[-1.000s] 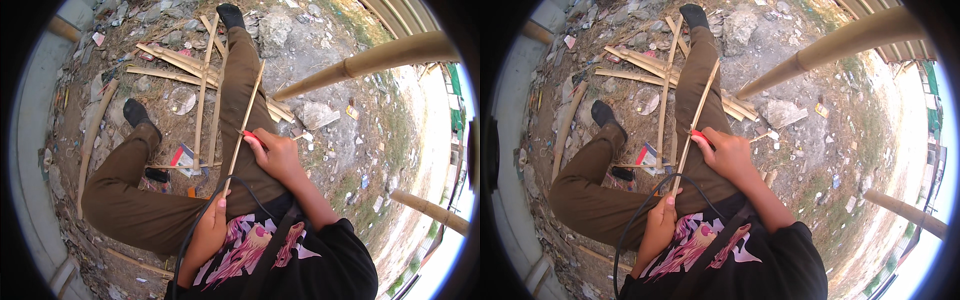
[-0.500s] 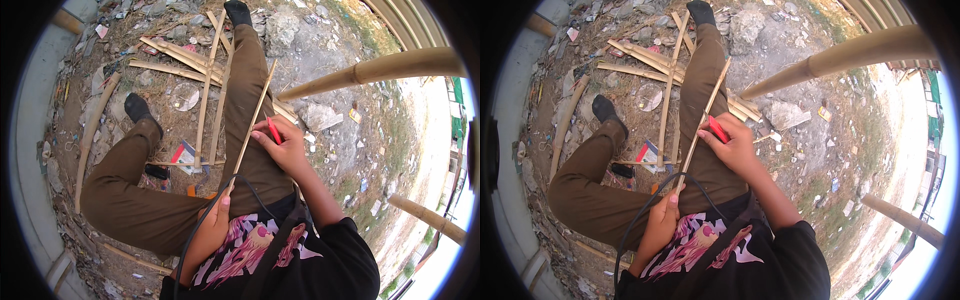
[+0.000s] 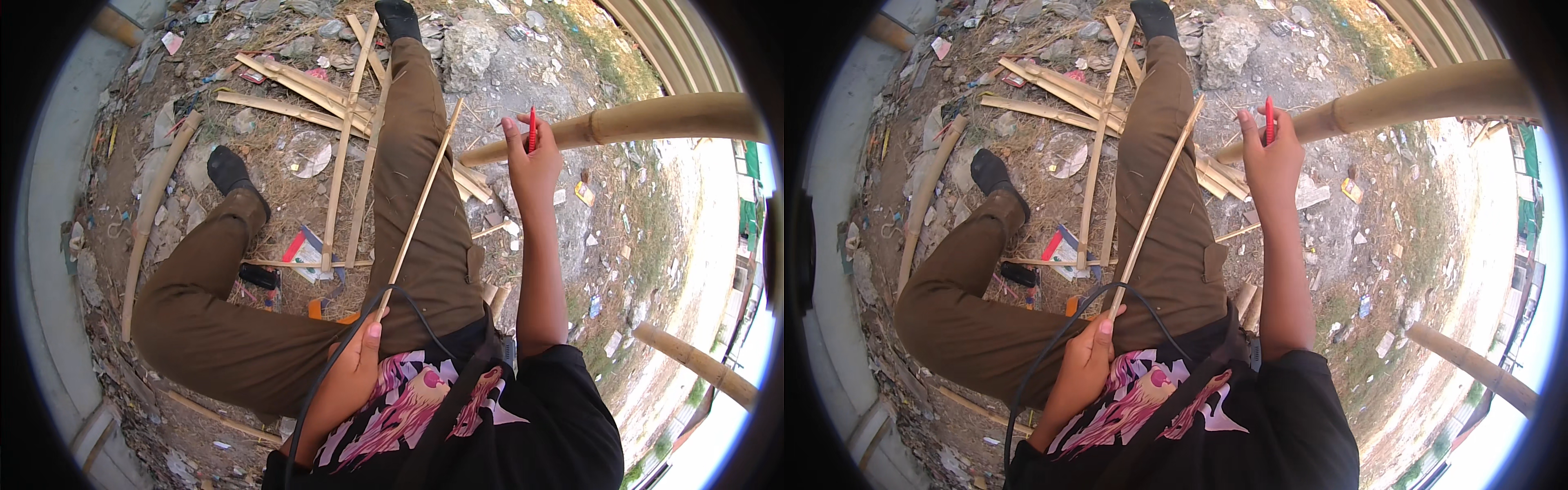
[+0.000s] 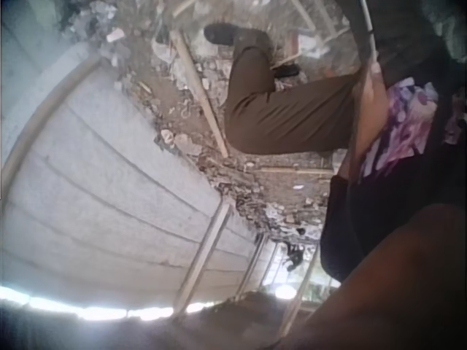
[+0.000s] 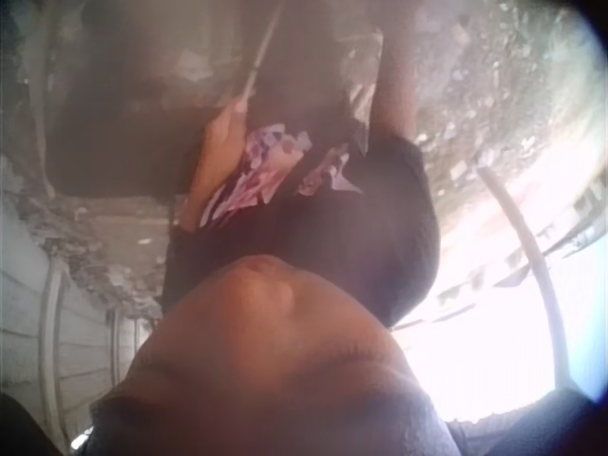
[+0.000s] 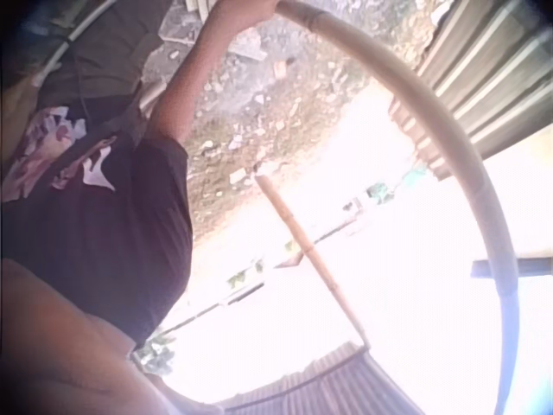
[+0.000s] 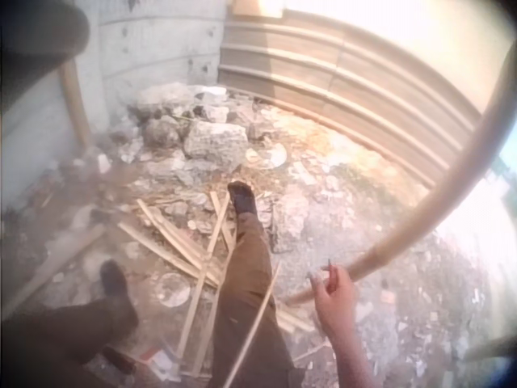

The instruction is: The person sits on the ground and uses a red utility knife to shave and smooth a thin bamboo stick held against their leg. They repeatedly scrape the knife along the bamboo to remove splinters and create a smooth surface.

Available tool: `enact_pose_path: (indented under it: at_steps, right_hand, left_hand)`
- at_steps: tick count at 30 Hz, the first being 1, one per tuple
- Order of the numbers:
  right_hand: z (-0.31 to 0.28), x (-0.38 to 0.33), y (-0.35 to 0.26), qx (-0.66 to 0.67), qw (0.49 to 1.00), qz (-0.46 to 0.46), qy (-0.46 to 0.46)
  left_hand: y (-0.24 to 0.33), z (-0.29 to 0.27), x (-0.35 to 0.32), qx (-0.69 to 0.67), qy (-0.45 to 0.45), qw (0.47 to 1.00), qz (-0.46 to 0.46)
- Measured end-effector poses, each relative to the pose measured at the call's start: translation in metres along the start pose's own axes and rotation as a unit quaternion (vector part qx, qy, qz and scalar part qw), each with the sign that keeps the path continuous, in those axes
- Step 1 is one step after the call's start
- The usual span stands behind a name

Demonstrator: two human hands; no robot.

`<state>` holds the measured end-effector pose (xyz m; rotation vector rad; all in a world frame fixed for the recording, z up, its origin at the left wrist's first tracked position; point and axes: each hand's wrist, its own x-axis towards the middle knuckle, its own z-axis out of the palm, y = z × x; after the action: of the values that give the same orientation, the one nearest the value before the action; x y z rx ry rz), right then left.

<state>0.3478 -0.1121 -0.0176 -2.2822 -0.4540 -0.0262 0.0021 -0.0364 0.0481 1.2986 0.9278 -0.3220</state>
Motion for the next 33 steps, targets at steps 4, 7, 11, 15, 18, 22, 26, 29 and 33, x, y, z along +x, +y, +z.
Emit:
enact_pose_path:
  at_steps: [4,7,11,15,18,22,26,29,33]
  right_hand:
    - [-0.014,-0.051,-0.011,0.023,0.960,-0.022,-0.277]
    - [-0.013,-0.090,-0.014,-0.074,0.924,-0.188,-0.325]
    - [-0.022,-0.093,-0.021,-0.123,0.906,-0.236,-0.330]
    - [-0.026,-0.092,-0.015,-0.132,0.895,-0.264,-0.335]
    - [-0.025,-0.095,-0.016,-0.111,0.901,-0.268,-0.322]
    - [-0.017,-0.105,-0.015,-0.101,0.921,-0.249,-0.283]
    - [-0.010,-0.114,-0.018,-0.099,0.946,-0.199,-0.235]
    - [0.007,-0.114,-0.001,-0.099,0.974,-0.097,-0.180]
    - [0.006,-0.105,0.009,0.008,0.976,-0.057,-0.210]
  left_hand:
    - [-0.016,0.001,0.006,0.000,0.000,1.000,0.021]
    - [-0.017,0.000,0.007,-0.003,0.001,0.999,0.037]
    - [-0.015,0.000,0.005,-0.001,0.004,1.000,0.030]
    - [-0.011,0.001,0.004,0.007,0.006,1.000,0.023]
    - [-0.012,0.002,0.003,0.014,0.011,1.000,0.021]
    - [-0.005,0.003,0.002,0.011,0.008,1.000,0.005]
    - [-0.012,0.004,0.004,0.016,0.015,0.999,0.024]
    - [-0.020,0.007,-0.003,0.027,0.016,0.998,0.048]
    - [-0.031,0.007,0.000,0.032,0.029,0.996,0.083]
